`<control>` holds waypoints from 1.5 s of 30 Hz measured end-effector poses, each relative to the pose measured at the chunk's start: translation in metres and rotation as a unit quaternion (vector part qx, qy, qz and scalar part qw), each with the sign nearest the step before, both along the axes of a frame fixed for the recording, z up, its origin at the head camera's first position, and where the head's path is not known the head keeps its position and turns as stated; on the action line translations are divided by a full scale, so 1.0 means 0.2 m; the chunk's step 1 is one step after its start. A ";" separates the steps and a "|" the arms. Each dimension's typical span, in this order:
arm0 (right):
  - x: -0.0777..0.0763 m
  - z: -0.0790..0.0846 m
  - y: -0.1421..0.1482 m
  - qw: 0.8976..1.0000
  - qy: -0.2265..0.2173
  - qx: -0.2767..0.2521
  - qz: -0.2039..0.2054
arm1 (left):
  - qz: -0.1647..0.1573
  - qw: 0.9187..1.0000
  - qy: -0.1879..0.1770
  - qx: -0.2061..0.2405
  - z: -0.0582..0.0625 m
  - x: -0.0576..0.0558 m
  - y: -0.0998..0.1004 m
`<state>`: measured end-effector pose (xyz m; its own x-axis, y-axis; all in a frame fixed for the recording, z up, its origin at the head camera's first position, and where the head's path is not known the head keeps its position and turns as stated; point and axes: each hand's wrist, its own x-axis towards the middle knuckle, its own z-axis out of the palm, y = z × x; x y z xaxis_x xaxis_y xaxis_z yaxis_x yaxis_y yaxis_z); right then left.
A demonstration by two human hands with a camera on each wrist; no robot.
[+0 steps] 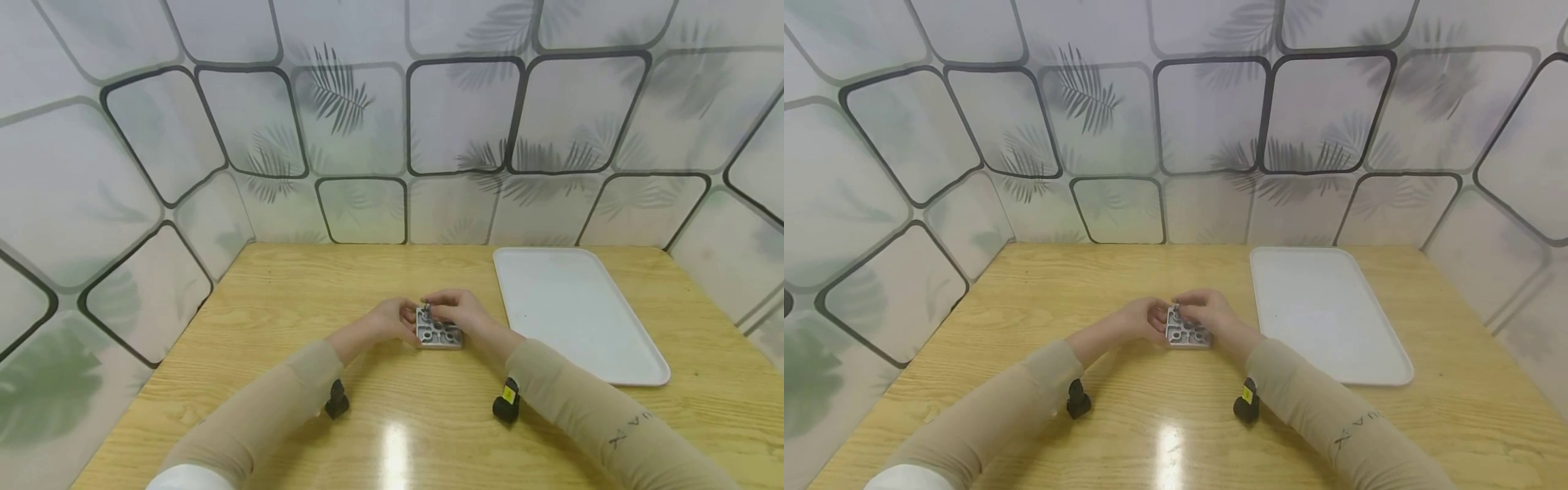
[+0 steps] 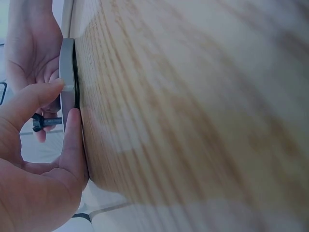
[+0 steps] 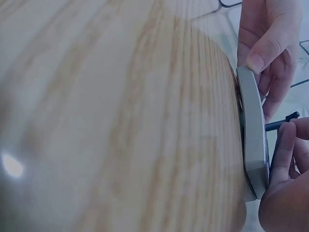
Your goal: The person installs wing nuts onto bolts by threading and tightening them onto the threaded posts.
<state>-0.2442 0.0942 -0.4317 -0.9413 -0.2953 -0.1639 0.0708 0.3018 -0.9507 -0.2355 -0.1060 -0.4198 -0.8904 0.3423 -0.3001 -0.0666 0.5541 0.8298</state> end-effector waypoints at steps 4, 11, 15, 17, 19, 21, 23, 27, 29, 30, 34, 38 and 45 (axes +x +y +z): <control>0.00 -0.01 0.00 1.000 0.003 -0.002 -0.001 | 0.002 1.000 -0.003 0.004 0.00 0.00 0.00; -0.01 -0.02 0.00 0.999 0.021 0.018 -0.024 | 0.003 1.000 0.001 0.001 0.00 0.00 0.01; -0.02 -0.03 -0.02 0.998 0.034 0.036 -0.043 | 0.003 1.000 0.003 -0.001 0.00 0.00 0.01; -0.02 -0.04 -0.03 0.997 0.039 0.043 -0.051 | 0.004 1.000 0.002 -0.001 0.01 0.00 0.01; -0.02 -0.04 -0.03 0.996 0.041 0.049 -0.057 | 0.005 1.000 0.000 0.000 0.01 0.01 0.01; -0.02 -0.03 -0.04 0.996 0.043 0.056 -0.063 | 0.005 1.000 -0.002 0.000 0.02 0.01 0.01; -0.01 -0.03 -0.05 0.995 0.044 0.065 -0.068 | 0.005 1.000 -0.003 0.000 0.02 0.01 0.01; 0.00 -0.01 -0.06 0.994 0.049 0.075 -0.068 | 0.003 1.000 -0.004 0.001 0.02 0.01 0.01; 0.00 -0.01 -0.05 0.994 0.051 0.075 -0.058 | 0.002 1.000 -0.004 0.001 0.02 0.01 0.01; 0.01 0.00 -0.05 0.995 0.049 0.069 -0.051 | 0.002 1.000 -0.004 0.003 0.02 0.01 0.01; 0.00 0.00 -0.03 0.999 0.028 -0.013 -0.035 | 0.005 1.000 -0.003 0.008 0.02 0.01 0.01; -0.03 -0.01 -0.01 0.994 -0.007 -0.102 -0.041 | 0.008 1.000 -0.006 0.015 0.01 0.01 0.01; -0.04 -0.02 0.01 0.995 -0.016 -0.098 -0.031 | 0.006 1.000 -0.006 0.018 0.00 0.01 0.00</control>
